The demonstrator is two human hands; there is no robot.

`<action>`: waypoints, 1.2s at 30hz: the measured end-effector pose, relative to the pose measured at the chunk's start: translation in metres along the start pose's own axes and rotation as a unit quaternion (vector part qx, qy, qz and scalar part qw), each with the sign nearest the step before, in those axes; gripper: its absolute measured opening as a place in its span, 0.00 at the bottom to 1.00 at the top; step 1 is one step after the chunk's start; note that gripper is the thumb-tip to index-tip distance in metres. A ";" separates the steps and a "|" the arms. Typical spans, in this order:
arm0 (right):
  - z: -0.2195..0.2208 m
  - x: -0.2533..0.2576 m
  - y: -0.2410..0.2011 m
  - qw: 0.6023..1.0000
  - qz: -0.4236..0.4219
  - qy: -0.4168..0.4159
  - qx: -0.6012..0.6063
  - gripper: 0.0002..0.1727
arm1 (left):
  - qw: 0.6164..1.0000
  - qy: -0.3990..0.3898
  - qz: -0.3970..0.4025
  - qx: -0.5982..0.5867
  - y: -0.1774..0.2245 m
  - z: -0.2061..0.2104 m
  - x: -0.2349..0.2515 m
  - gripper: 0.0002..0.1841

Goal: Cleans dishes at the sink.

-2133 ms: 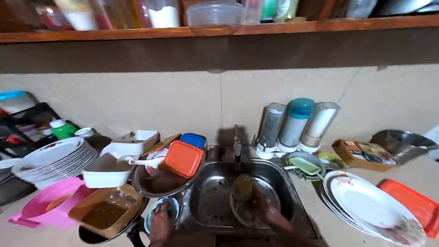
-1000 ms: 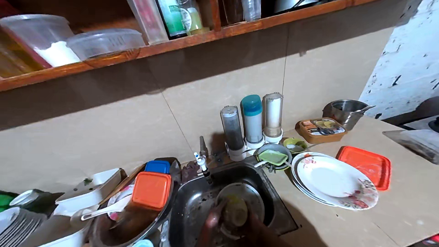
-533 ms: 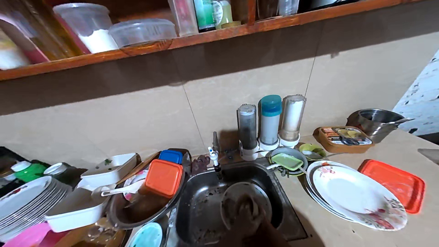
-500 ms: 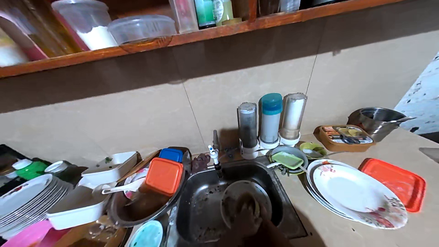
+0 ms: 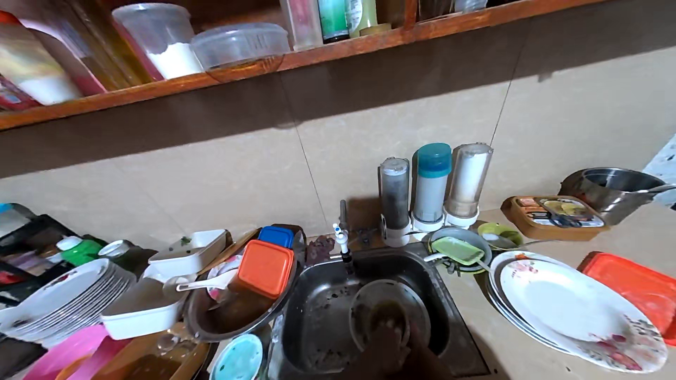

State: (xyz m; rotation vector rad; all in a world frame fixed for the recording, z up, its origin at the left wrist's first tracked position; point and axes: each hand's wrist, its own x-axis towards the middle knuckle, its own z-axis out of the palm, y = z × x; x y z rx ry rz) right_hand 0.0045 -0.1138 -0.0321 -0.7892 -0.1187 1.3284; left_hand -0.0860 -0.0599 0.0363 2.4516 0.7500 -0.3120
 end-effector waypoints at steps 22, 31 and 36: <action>0.021 0.000 0.008 0.998 -0.052 -0.017 -0.044 0.27 | 0.943 0.176 -0.037 -0.280 -0.003 -0.004 -0.002 0.25; 0.009 0.006 0.005 0.999 -0.014 -0.046 0.011 0.32 | 0.925 0.171 -0.114 -0.319 -0.001 -0.005 0.007 0.29; -0.032 0.033 0.028 0.834 -0.390 -0.059 -0.385 0.35 | 0.989 0.130 0.070 0.009 -0.014 0.007 0.009 0.27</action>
